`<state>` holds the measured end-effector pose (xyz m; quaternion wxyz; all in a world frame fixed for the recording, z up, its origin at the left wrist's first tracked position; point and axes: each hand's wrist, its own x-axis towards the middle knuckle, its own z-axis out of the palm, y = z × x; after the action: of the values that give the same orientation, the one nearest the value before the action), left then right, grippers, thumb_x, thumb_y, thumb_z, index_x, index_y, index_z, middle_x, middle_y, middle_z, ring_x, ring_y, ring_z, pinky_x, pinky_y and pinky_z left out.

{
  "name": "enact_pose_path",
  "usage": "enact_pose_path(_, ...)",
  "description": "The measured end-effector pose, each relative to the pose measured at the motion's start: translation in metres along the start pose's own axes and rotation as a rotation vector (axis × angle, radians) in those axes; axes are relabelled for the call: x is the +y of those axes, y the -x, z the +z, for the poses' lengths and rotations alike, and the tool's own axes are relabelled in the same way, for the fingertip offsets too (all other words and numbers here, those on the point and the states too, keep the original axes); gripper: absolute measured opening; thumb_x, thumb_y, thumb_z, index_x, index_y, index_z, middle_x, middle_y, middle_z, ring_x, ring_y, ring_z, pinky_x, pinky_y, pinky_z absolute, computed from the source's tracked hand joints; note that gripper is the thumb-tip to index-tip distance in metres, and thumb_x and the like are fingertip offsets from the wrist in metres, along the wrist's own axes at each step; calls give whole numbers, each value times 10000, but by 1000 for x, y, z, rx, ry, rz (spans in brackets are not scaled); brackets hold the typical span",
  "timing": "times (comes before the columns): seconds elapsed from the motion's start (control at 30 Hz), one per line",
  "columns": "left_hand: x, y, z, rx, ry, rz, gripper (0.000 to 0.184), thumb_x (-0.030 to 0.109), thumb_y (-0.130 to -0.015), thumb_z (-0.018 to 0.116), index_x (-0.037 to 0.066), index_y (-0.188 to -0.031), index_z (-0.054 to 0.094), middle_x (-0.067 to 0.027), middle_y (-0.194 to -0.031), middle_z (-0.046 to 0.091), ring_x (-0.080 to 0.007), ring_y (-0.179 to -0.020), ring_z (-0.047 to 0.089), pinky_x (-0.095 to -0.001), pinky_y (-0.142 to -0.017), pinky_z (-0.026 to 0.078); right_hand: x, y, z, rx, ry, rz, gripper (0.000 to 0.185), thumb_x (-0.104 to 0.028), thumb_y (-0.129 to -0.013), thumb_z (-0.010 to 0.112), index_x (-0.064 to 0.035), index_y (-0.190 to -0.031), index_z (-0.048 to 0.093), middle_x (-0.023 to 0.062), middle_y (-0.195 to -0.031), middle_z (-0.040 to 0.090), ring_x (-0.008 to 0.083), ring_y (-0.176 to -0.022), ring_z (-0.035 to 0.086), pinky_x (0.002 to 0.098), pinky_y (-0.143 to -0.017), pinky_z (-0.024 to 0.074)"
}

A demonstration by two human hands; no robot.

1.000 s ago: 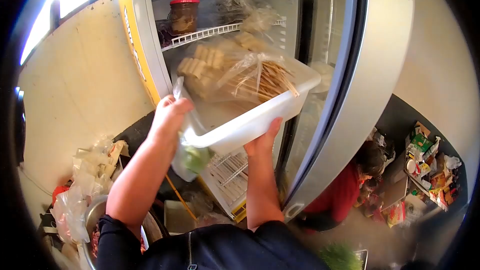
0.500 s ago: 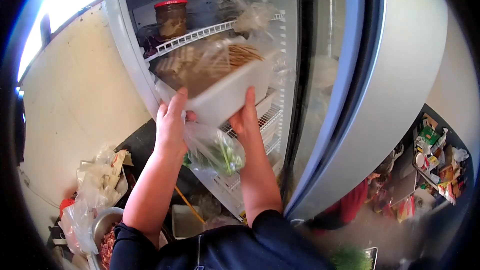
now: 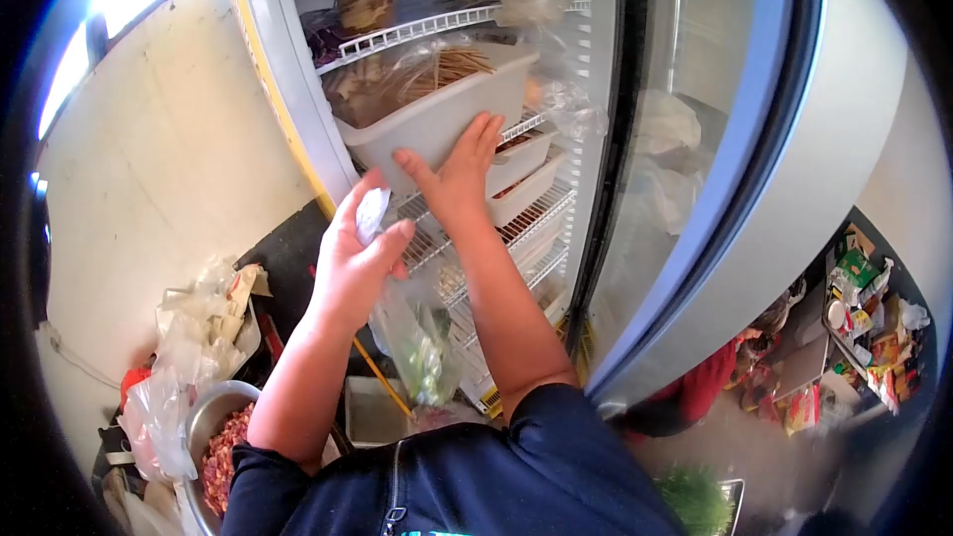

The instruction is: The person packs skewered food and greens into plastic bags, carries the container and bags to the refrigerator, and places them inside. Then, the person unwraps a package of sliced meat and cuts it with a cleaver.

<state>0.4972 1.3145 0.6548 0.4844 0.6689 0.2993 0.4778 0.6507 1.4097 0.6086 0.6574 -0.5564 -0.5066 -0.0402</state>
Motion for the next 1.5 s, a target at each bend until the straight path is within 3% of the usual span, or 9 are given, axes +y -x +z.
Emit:
enact_pose_path(0.03,-4,4,-3,-20,1,31,689,78,-817,652,-9,-1399,293,-67,-1058,548,-81,-627,534,-219,-532,457,-2,-2,3,-58,-41,22,1194,-557,-740,681,148,-1391,-29,370,-1448,-123,500,-1364,-79,493,-1127,29)
enact_pose_path(0.17,-5,14,-8,-59,74,-34,633,68,-813,666,10,-1365,362,-53,-1114,537,-62,-654,530,-206,-542,453,4,-15,37,45,101,-56,1154,-586,-760,637,153,-1390,13,388,-1447,-31,553,-1340,4,530,-1114,69)
enact_pose_path(0.43,-14,19,9,-116,68,-57,493,72,-828,642,35,-1291,478,20,-822,584,-28,-532,469,-186,-495,382,14,-13,45,122,245,-100,1116,-666,-754,573,92,-1422,97,355,-1463,57,533,-1346,72,554,-1102,79)
enact_pose_path(0.93,-6,38,-10,-52,8,-132,408,74,-835,650,64,-1229,544,8,-941,588,-29,-630,492,-201,-534,436,1,6,13,62,-20,-47,1030,-560,-776,636,67,-1425,138,352,-1463,85,492,-1365,84,523,-1107,93)
enact_pose_path(1.03,-10,33,-18,20,49,-50,363,40,-840,629,59,-1197,564,-2,-1023,618,-36,-737,531,-209,-664,474,3,20,4,143,-3,-78,962,-517,-785,652,64,-1411,207,329,-1450,193,463,-1359,172,498,-1104,150)
enact_pose_path(1.17,-21,23,-35,249,118,229,343,6,-866,584,33,-1206,546,-55,-1094,632,-48,-879,555,-198,-775,455,-43,117,-44,-324,-991,91,757,-371,-820,669,44,-1363,344,215,-1329,440,301,-1229,432,389,-1032,323)
enact_pose_path(1.23,-19,27,-35,258,191,180,318,27,-875,588,32,-1190,553,-60,-1085,638,-27,-813,537,-174,-714,445,-65,150,-60,-633,-646,-230,569,-283,-848,641,-6,-1308,451,174,-1238,523,220,-1124,505,363,-962,391)
enact_pose_path(1.33,-50,39,-32,69,47,84,390,53,-861,615,31,-1238,517,-70,-1135,604,-46,-826,529,-192,-724,448,-40,174,-54,-908,-627,158,395,-193,-871,589,-45,-1233,536,119,-1126,604,170,-1013,566,333,-864,454)
enact_pose_path(1.5,-54,72,-43,-188,-411,95,573,141,-811,699,11,-1312,452,-89,-1250,537,-171,-1103,514,-329,-969,391,33,207,-60,-242,-590,489,207,-83,-884,490,-17,-1051,592,64,-952,632,130,-819,577,268,-745,475)
